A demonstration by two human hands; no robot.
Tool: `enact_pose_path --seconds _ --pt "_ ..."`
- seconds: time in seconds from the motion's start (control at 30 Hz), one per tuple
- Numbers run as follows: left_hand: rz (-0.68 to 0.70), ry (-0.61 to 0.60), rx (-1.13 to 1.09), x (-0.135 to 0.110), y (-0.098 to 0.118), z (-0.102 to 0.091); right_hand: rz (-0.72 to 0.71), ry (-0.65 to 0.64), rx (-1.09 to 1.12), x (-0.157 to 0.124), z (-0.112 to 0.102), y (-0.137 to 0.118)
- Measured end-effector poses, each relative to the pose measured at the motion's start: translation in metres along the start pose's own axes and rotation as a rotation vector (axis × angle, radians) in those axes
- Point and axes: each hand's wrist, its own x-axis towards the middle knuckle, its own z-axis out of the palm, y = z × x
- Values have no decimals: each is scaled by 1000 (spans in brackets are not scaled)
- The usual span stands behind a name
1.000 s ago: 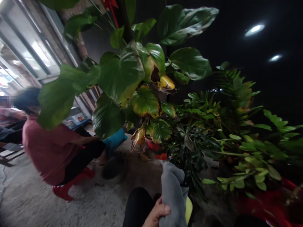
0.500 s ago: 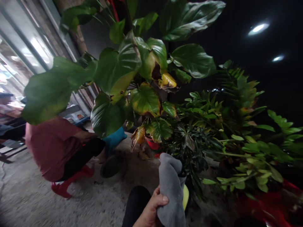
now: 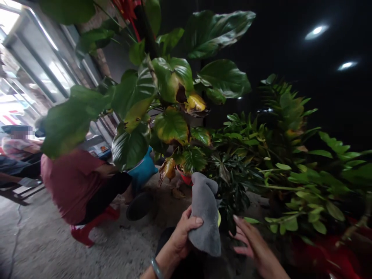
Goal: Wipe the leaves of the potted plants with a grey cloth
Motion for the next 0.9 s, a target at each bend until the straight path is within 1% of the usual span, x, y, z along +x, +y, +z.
enact_pose_path --seconds 0.03,0.1,0.17,0.23,0.27,0.33,0.37,0.47,0.5,0.53,0.57,0.63,0.7,0.73,0.77,0.8,0.83,0.9 --pt "7 -18 28 -1 4 1 24 -73 37 5 15 -2" --pt "41 -51 71 -2 16 2 27 -113 101 8 37 -6" --pt "119 -51 70 0 31 3 -36 -136 107 5 45 -9" --pt "226 -23 41 5 42 6 -81 -154 66 1 41 -12" --pt "270 -5 33 8 44 7 -97 -164 39 0 37 -14" --pt "290 16 63 13 39 6 -118 -147 22 0 30 -16" --pt "255 10 102 14 33 5 -127 -136 28 2 27 -15" --pt "47 -44 263 10 14 -1 -130 -116 2 8 22 -12" --pt "3 -67 295 7 12 -3 -124 -123 -33 9 21 -10" --pt "-10 -93 308 6 13 -3 -122 -133 -73 10 20 -9" --pt "14 -116 298 5 18 -3 -130 -139 -104 10 19 -8" --pt "146 -135 226 9 33 2 -166 -132 -124 10 17 -8" --pt "307 -90 143 17 45 10 -210 -121 -105 10 17 -10" --pt "368 -52 128 21 47 13 -222 -120 -86 10 16 -11" --pt "401 -18 143 25 46 15 -222 -122 -63 10 16 -12" --pt "397 3 190 27 41 16 -216 -127 -41 10 16 -13" --pt "353 8 260 27 33 15 -206 -132 -20 10 15 -14" --pt "177 -23 407 22 12 9 -165 -103 23 10 12 -16"
